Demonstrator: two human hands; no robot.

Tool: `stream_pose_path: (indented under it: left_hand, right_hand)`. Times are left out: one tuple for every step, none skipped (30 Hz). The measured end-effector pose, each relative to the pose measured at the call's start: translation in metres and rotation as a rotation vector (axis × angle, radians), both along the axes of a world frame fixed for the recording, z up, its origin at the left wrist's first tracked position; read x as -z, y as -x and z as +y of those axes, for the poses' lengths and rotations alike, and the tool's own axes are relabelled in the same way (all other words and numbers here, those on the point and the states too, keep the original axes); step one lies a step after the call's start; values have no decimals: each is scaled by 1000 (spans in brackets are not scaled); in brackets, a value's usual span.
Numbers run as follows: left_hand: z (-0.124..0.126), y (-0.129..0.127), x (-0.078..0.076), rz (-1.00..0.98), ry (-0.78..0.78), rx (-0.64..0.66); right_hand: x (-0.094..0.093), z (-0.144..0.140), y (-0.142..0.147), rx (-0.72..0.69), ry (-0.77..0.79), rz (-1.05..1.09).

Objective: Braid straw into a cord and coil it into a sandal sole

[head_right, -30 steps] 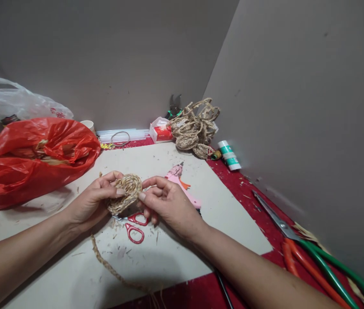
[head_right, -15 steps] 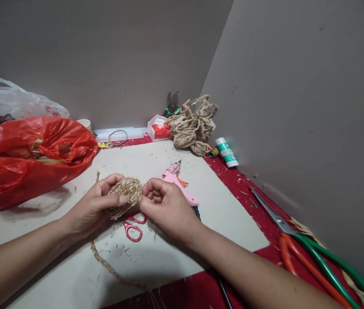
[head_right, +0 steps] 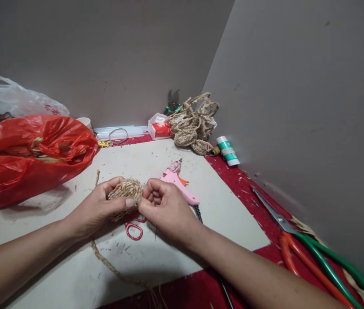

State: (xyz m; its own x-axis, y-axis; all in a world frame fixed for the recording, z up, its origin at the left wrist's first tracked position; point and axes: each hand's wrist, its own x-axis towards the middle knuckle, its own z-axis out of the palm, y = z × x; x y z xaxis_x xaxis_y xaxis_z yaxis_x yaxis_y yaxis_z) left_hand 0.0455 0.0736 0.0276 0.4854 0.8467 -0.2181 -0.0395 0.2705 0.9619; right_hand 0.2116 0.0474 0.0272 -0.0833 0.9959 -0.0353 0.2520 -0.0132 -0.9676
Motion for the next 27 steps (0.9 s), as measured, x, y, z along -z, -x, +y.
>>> stream_pose_path:
  left_hand:
    - [0, 0, 0, 6, -3, 2]
    - [0, 0, 0, 7, -7, 3]
    - [0, 0, 1, 7, -10, 2]
    - [0, 0, 1, 6, -11, 0]
    - [0, 0, 1, 4, -11, -2]
    - [1, 0, 2, 3, -8, -3]
    - [1, 0, 2, 4, -5, -4]
    - [1, 0, 2, 5, -2, -4]
    - [1, 0, 2, 7, 0, -2]
    - [1, 0, 2, 9, -1, -2]
    - [1, 0, 2, 10, -5, 0]
    - [0, 0, 1, 12, -8, 2]
    - [0, 0, 0, 13, -12, 6]
    - [0, 0, 0, 13, -15, 11]
    - [0, 0, -1, 12, -17, 16]
    - [0, 0, -1, 9, -18, 20]
    - [-1, 0, -2, 6, -16, 24]
    - [-1, 0, -2, 2, -15, 27]
    - [0, 0, -2, -2, -13, 30]
    - [0, 1, -2, -4, -12, 35]
    - [0, 1, -1, -3, -12, 39]
    - [0, 1, -1, 1, -15, 41]
    - [0, 1, -1, 9, -20, 41]
    - [0, 1, -1, 18, -29, 38]
    - [0, 1, -1, 28, -37, 34]
    - [0, 1, -1, 37, -45, 30]
    - [0, 0, -1, 45, -50, 26]
  right_hand:
    - [0, 0, 0, -4, 9, 2]
    - [1, 0, 0, -7, 17, 11]
    - [1, 0, 0, -10, 24, 24]
    - [1, 0, 1, -12, 28, 38]
    - [2, 0, 1, -15, 29, 48]
    - [2, 0, 1, -18, 31, 52]
    - [2, 0, 1, -21, 33, 53]
    - [2, 0, 0, -25, 37, 51]
    - [2, 0, 0, -31, 44, 47]
    - [2, 0, 0, -34, 51, 42]
    - [2, 0, 0, -36, 56, 39]
    - [1, 0, 0, -37, 59, 39]
    - [1, -1, 0, -40, 61, 40]
    - [1, -1, -1, -41, 62, 41]
    - [0, -1, 0, -43, 62, 44]
    - [0, -1, 0, -42, 64, 47]
    - [0, -1, 0, -40, 66, 49]
    - [0, -1, 0, -37, 69, 51]
    - [0, -1, 0, -37, 72, 54]
    - [0, -1, 1, -38, 77, 56]
    - [1, -1, 1, -41, 81, 59]
    - [1, -1, 1, -44, 84, 66]
    - [2, 0, 0, -48, 88, 73]
    - [2, 0, 0, -50, 92, 81]
    - [3, 0, 0, -53, 97, 86]
    - [3, 0, -1, -55, 101, 89]
    - [4, 0, -1, -56, 105, 87]
